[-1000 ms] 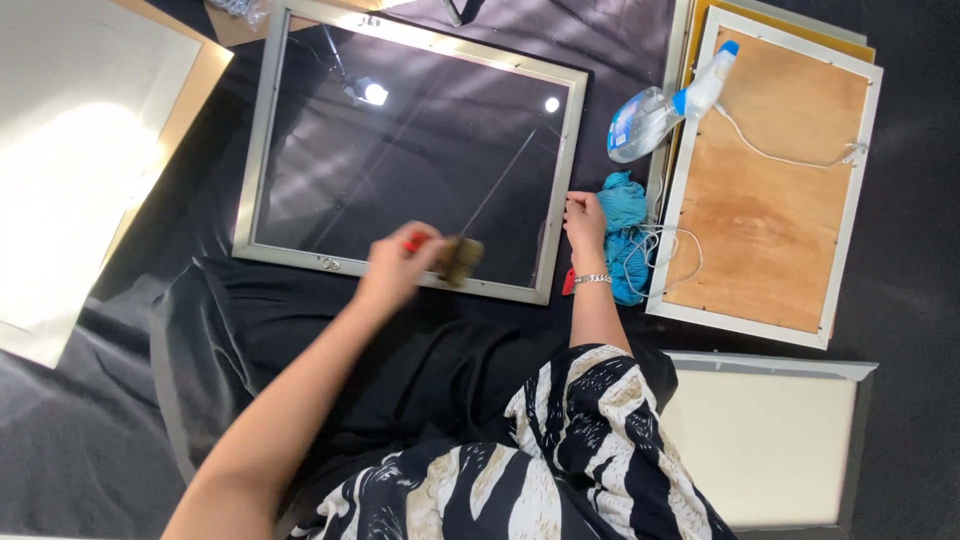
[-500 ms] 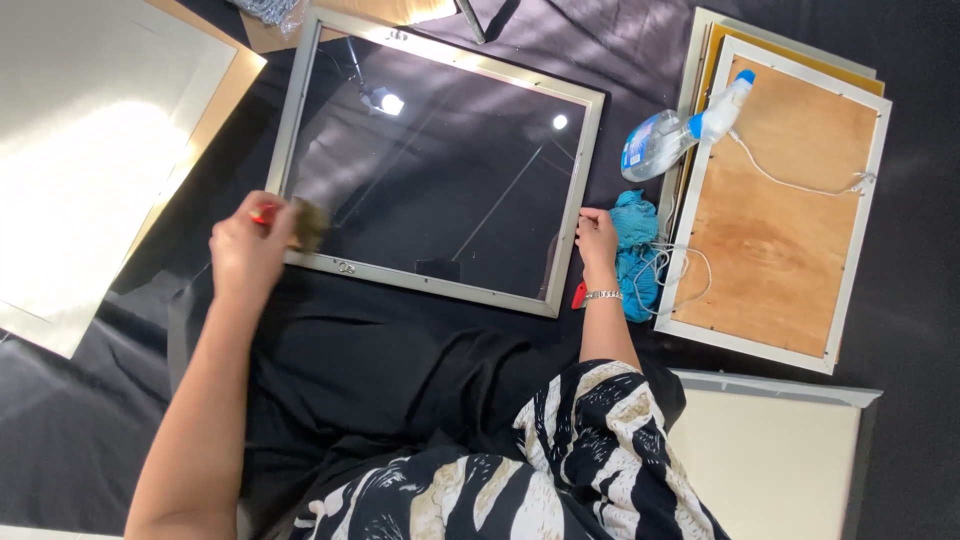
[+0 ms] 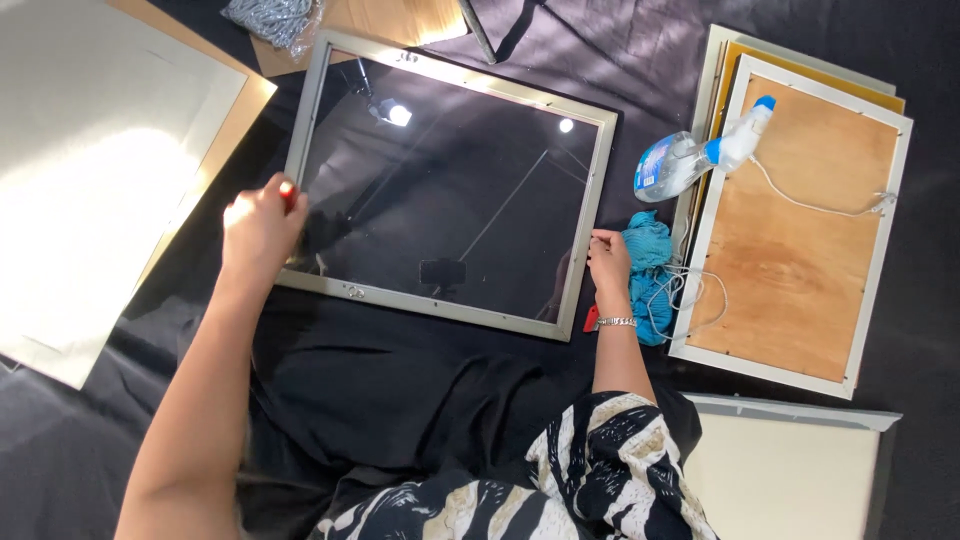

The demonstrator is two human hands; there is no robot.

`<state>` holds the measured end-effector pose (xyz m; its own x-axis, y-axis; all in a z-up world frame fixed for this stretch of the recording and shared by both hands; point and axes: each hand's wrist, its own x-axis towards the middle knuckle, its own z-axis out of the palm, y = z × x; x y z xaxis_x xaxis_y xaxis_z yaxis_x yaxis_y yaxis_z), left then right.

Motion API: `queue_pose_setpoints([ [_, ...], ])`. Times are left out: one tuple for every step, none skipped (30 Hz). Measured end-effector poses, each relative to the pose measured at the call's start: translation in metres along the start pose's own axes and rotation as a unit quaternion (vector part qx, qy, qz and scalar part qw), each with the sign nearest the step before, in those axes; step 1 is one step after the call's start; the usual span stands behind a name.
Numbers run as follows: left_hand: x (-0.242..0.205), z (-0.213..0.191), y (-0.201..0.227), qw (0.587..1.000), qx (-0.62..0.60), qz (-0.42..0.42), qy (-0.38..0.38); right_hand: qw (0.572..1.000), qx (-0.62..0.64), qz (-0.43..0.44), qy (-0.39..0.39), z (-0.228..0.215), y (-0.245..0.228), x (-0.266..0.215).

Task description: Polishing a glass surface within a frame using a cloth and brush, then inserting a backing board.

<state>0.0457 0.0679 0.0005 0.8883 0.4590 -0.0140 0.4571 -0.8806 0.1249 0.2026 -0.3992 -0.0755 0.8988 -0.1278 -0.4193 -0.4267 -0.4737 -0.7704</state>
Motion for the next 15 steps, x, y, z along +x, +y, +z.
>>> queue_pose_setpoints([
  [0.023, 0.013, 0.003, 1.000, -0.001, 0.003, 0.000, 1.000, 0.001, 0.000, 0.003, 0.001, 0.002, 0.001],
  [0.047, 0.025, 0.007, 1.000, 0.003, -0.009, -0.010, 1.000, 0.001, 0.005, 0.005, 0.002, 0.003, 0.002],
  [0.070, 0.037, 0.010, 1.000, 0.007, -0.022, -0.020, 1.000, 0.001, 0.009, 0.007, 0.003, 0.003, 0.004],
  [0.090, 0.037, 0.017, 1.000, 0.006, -0.021, -0.019, 1.000, 0.001, 0.008, 0.009, 0.003, 0.003, 0.004],
  [0.110, 0.038, 0.024, 1.000, 0.001, 0.012, 0.028, 1.000, 0.000, 0.011, 0.009, 0.003, 0.003, 0.005],
  [0.130, 0.038, 0.030, 0.996, -0.004, 0.045, 0.076, 1.000, -0.001, 0.014, 0.010, 0.004, 0.002, 0.006],
  [0.152, 0.038, 0.037, 0.996, -0.005, 0.045, 0.077, 1.000, -0.001, 0.013, 0.012, 0.003, 0.003, 0.006],
  [0.174, 0.038, 0.045, 0.995, -0.042, 0.054, 0.069, 1.000, 0.017, 0.004, 0.004, 0.002, 0.004, 0.007],
  [0.196, 0.038, 0.052, 0.993, -0.078, 0.064, 0.061, 0.999, 0.035, -0.005, -0.004, 0.001, 0.005, 0.007],
  [0.217, 0.047, 0.053, 0.993, -0.079, 0.065, 0.063, 0.999, 0.036, -0.006, -0.002, 0.002, 0.004, 0.008],
  [0.238, 0.057, 0.055, 0.981, -0.095, 0.088, 0.146, 1.000, 0.026, -0.005, 0.004, 0.002, 0.004, 0.009],
  [0.258, 0.066, 0.057, 0.961, -0.111, 0.111, 0.227, 1.000, 0.016, -0.005, 0.010, 0.002, 0.004, 0.009],
  [0.256, 0.054, 0.064, 0.961, -0.112, 0.111, 0.227, 1.000, 0.016, -0.005, 0.011, 0.003, 0.005, 0.010],
  [0.254, 0.042, 0.071, 0.950, -0.142, 0.102, 0.257, 1.000, 0.029, -0.003, 0.009, 0.004, 0.007, 0.011],
  [0.250, 0.030, 0.077, 0.938, -0.172, 0.091, 0.286, 0.999, 0.040, -0.001, 0.005, 0.004, 0.009, 0.012],
])
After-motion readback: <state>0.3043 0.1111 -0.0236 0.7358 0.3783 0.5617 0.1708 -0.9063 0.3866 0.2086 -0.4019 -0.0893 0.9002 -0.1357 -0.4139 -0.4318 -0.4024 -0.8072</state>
